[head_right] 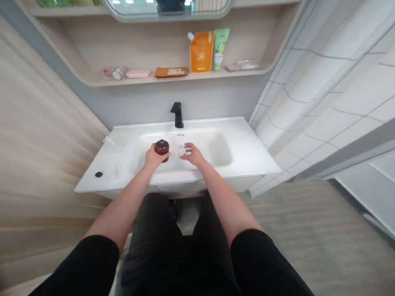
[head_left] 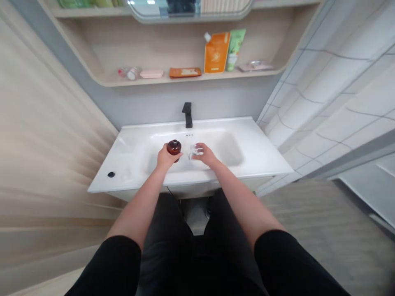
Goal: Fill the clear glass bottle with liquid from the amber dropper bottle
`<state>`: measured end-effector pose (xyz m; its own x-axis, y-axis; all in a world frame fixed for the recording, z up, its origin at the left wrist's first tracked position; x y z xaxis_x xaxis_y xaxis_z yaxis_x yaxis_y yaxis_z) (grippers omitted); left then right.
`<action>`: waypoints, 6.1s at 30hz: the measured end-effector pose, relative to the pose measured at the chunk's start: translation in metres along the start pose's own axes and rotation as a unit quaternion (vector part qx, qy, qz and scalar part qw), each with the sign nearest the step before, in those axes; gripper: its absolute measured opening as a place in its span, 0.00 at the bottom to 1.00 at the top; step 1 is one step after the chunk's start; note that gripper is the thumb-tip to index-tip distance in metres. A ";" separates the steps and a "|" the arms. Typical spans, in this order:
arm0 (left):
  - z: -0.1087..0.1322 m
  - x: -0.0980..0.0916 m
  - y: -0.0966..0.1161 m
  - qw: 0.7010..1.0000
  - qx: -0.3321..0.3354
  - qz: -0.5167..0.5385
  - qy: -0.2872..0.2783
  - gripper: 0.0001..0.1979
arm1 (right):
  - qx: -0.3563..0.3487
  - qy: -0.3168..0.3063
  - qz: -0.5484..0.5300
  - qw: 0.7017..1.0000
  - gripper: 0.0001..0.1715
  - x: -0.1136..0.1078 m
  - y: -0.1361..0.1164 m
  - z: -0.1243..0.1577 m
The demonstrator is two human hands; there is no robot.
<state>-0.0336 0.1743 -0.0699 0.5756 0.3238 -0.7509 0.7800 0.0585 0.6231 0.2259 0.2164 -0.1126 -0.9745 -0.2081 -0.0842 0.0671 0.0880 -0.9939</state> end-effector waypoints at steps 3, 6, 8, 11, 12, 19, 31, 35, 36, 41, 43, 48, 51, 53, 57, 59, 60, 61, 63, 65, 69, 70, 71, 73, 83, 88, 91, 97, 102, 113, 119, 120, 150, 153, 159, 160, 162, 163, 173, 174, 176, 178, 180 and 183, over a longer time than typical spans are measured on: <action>0.001 0.005 0.004 0.999 0.025 -0.009 -0.025 0.37 | 0.005 0.001 0.004 1.000 0.47 0.004 0.008 -0.001; 0.003 0.010 0.009 0.997 0.056 -0.018 -0.046 0.38 | -0.001 -0.011 0.019 1.000 0.46 0.002 0.010 0.002; 0.004 0.012 0.010 0.996 0.069 -0.025 -0.050 0.39 | -0.006 -0.012 0.030 0.999 0.45 -0.001 0.009 0.003; 0.006 0.013 0.012 0.995 0.083 -0.038 -0.050 0.40 | -0.014 -0.010 0.047 0.999 0.45 -0.002 0.008 0.003; 0.007 0.013 0.012 0.994 0.086 -0.043 -0.050 0.40 | -0.017 -0.011 0.051 0.999 0.45 -0.001 0.008 0.002; 0.011 0.014 0.014 0.991 0.080 -0.089 -0.055 0.40 | -0.018 -0.022 0.054 0.998 0.44 0.001 0.011 0.001; 0.014 0.014 0.029 0.977 0.144 -0.147 -0.056 0.34 | -0.020 -0.036 0.089 0.995 0.45 0.003 0.014 0.000; 0.018 0.012 0.033 0.972 0.152 -0.173 -0.053 0.33 | -0.027 -0.040 0.095 0.994 0.46 0.004 0.018 -0.002; 0.018 0.012 0.034 0.971 0.155 -0.177 -0.051 0.33 | -0.028 -0.041 0.097 0.994 0.46 0.004 0.018 -0.003; 0.019 0.012 0.033 0.966 0.169 -0.191 -0.036 0.32 | -0.030 -0.043 0.106 0.993 0.47 0.005 0.021 -0.004; 0.019 0.013 0.032 0.964 0.174 -0.200 -0.031 0.32 | -0.026 -0.040 0.111 0.993 0.47 0.005 0.023 -0.004; 0.019 0.013 0.031 0.958 0.180 -0.222 -0.010 0.32 | -0.021 -0.042 0.116 0.992 0.47 0.005 0.025 -0.005; 0.019 0.013 0.031 0.957 0.180 -0.226 -0.010 0.32 | -0.018 -0.043 0.123 0.991 0.47 0.005 0.026 -0.005; 0.020 0.014 0.031 0.957 0.180 -0.229 -0.011 0.32 | -0.018 -0.044 0.128 0.991 0.47 0.005 0.026 -0.005; 0.019 0.014 0.030 0.956 0.189 -0.227 -0.005 0.32 | -0.018 -0.048 0.132 0.990 0.47 0.006 0.026 -0.005; 0.019 0.014 0.030 0.955 0.198 -0.222 0.002 0.33 | -0.018 -0.050 0.136 0.989 0.47 0.006 0.026 -0.004; 0.019 0.014 0.030 0.954 0.201 -0.220 0.004 0.34 | -0.018 -0.050 0.138 0.989 0.47 0.006 0.026 -0.004; 0.019 0.014 0.030 0.954 0.204 -0.220 0.005 0.34 | -0.018 -0.051 0.138 0.989 0.47 0.006 0.026 -0.004; 0.019 0.014 0.030 0.953 0.207 -0.221 0.004 0.34 | -0.018 -0.052 0.137 0.989 0.47 0.006 0.026 -0.004; 0.019 0.014 0.030 0.952 0.206 -0.224 0.003 0.34 | -0.018 -0.052 0.134 0.989 0.47 0.006 0.026 -0.004; 0.020 0.014 0.031 0.952 0.199 -0.232 -0.002 0.33 | -0.017 -0.052 0.128 0.990 0.47 0.006 0.027 -0.004; 0.020 0.014 0.031 0.952 0.197 -0.233 -0.005 0.33 | -0.018 -0.053 0.127 0.990 0.47 0.007 0.027 -0.004; 0.020 0.014 0.031 0.952 0.196 -0.235 -0.007 0.33 | -0.018 -0.053 0.128 0.990 0.47 0.007 0.027 -0.005; 0.021 0.014 0.032 0.952 0.196 -0.236 -0.007 0.33 | -0.015 -0.052 0.131 0.990 0.47 0.006 0.028 -0.005; 0.021 0.014 0.031 0.952 0.192 -0.237 -0.011 0.34 | -0.007 -0.046 0.140 0.989 0.48 0.006 0.028 -0.005; 0.021 0.013 0.031 0.953 0.189 -0.238 -0.011 0.34 | -0.004 -0.044 0.143 0.989 0.48 0.005 0.029 -0.005; 0.021 0.013 0.032 0.953 0.190 -0.237 -0.010 0.34 | -0.005 -0.046 0.138 0.989 0.48 0.005 0.029 -0.005; 0.022 0.011 0.033 0.954 0.185 -0.234 -0.017 0.33 | -0.005 -0.046 0.145 0.988 0.48 0.005 0.027 -0.004; 0.022 0.011 0.034 0.954 0.182 -0.237 -0.022 0.34 | -0.004 -0.045 0.148 0.988 0.46 0.005 0.023 -0.003; 0.023 0.011 0.034 0.953 0.194 -0.234 -0.011 0.34 | 0.006 -0.046 0.149 0.988 0.47 0.005 0.025 -0.003; 0.022 0.010 0.034 0.954 0.192 -0.230 -0.013 0.34 | 0.000 -0.048 0.135 0.990 0.48 0.007 0.028 -0.005; 0.022 0.010 0.034 0.954 0.192 -0.230 -0.014 0.35 | -0.001 -0.049 0.135 0.990 0.48 0.007 0.028 -0.005; 0.022 0.009 0.034 0.955 0.191 -0.225 -0.014 0.35 | -0.003 -0.047 0.158 0.986 0.48 0.005 0.025 -0.004; 0.022 0.008 0.034 0.955 0.186 -0.231 -0.015 0.35 | -0.002 -0.045 0.162 0.986 0.47 0.005 0.026 -0.004; 0.023 0.009 0.034 0.953 0.190 -0.236 -0.011 0.34 | -0.014 -0.047 0.159 0.986 0.47 0.006 0.028 -0.005; 0.023 0.009 0.034 0.953 0.191 -0.235 -0.009 0.34 | -0.013 -0.048 0.158 0.986 0.47 0.006 0.029 -0.005; 0.023 0.009 0.034 0.952 0.190 -0.238 -0.007 0.34 | -0.011 -0.050 0.157 0.986 0.47 0.006 0.030 -0.006; 0.023 0.009 0.034 0.952 0.190 -0.239 -0.008 0.34 | -0.010 -0.050 0.158 0.986 0.47 0.006 0.030 -0.006; 0.023 0.010 0.034 0.949 0.205 -0.240 0.001 0.33 | -0.012 -0.048 0.166 0.985 0.48 0.006 0.032 -0.007; 0.023 0.010 0.034 0.949 0.206 -0.239 0.002 0.33 | -0.011 -0.046 0.167 0.985 0.48 0.005 0.032 -0.007; 0.023 0.010 0.034 0.949 0.206 -0.238 0.002 0.33 | -0.011 -0.045 0.168 0.985 0.48 0.005 0.032 -0.007; 0.023 0.010 0.034 0.949 0.206 -0.239 0.001 0.33 | -0.014 -0.049 0.166 0.985 0.48 0.006 0.032 -0.007; 0.023 0.010 0.034 0.949 0.205 -0.240 0.001 0.33 | -0.018 -0.051 0.164 0.985 0.48 0.006 0.031 -0.007; 0.024 0.010 0.034 0.949 0.208 -0.239 0.002 0.33 | -0.019 -0.048 0.161 0.986 0.48 0.006 0.031 -0.006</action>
<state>0.0047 0.1573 -0.0611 0.1322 0.3581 -0.9243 0.9816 -0.1771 0.0718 0.2211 0.2240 -0.1434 -0.8787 -0.2547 -0.4038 0.3605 0.2005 -0.9110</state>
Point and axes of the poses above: each hand's wrist, its own z-axis away from the middle knuckle, its own x-axis out of the palm, y = z × x, the point moved 8 cm from there along -z, towards the middle knuckle, and after that the axes turned 6 degrees about -z, right-handed, at the moved point
